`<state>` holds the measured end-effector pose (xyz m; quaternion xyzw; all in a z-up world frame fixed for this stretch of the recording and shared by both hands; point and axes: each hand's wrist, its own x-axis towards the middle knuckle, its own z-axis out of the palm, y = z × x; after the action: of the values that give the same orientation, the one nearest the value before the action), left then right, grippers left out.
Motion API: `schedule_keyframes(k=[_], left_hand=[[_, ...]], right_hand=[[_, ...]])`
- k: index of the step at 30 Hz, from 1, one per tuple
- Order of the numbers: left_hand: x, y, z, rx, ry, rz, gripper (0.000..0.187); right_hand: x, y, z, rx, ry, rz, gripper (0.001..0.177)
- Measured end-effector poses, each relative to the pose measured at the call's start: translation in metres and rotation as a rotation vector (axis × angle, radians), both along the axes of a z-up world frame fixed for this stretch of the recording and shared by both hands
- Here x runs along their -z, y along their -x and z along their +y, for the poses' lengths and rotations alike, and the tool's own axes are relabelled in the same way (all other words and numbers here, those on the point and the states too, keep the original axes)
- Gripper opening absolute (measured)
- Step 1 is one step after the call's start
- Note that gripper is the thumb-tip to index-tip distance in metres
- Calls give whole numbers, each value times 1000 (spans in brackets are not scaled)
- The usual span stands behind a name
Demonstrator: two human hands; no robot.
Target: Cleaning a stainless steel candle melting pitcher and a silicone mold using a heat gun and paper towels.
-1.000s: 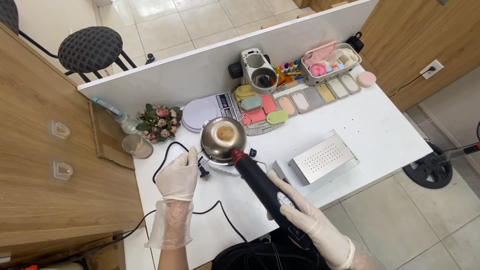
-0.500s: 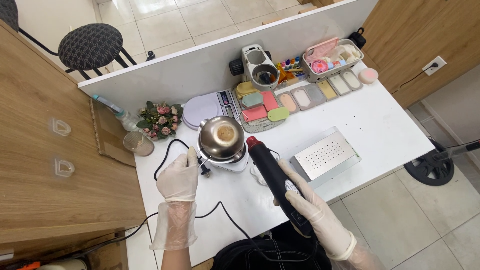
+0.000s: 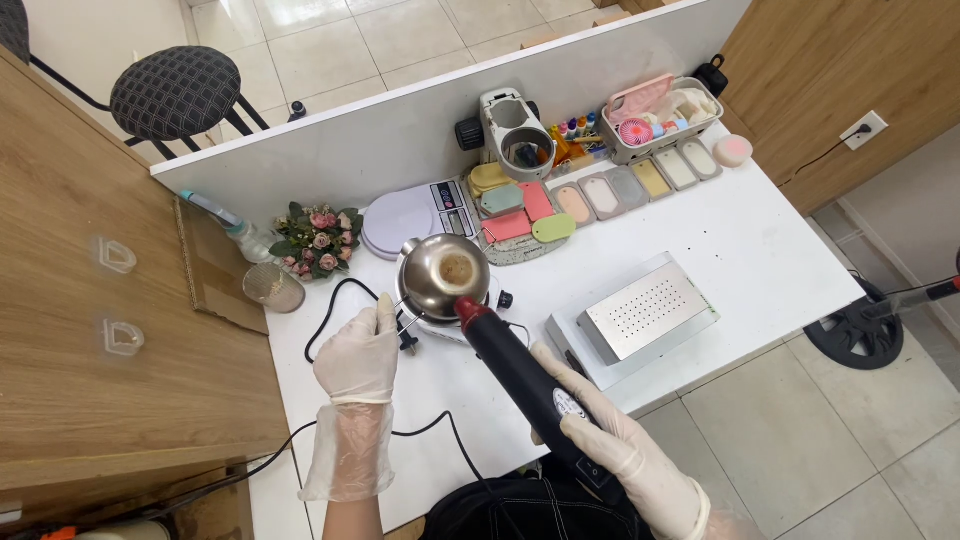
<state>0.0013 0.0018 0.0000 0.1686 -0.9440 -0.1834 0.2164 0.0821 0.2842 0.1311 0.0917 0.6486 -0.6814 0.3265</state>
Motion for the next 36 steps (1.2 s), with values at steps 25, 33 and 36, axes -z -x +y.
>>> schedule_keyframes(k=[25, 33, 36], left_hand=[[3, -6, -11, -25, -73, -97, 54], [1, 2, -27, -101, -285, -301, 57], [3, 1, -33, -86, -294, -320, 56]], right_hand=[[10, 3, -1, -127, 17, 57, 76], [14, 3, 17, -124, 117, 47, 76], [15, 3, 12, -135, 164, 42, 75]])
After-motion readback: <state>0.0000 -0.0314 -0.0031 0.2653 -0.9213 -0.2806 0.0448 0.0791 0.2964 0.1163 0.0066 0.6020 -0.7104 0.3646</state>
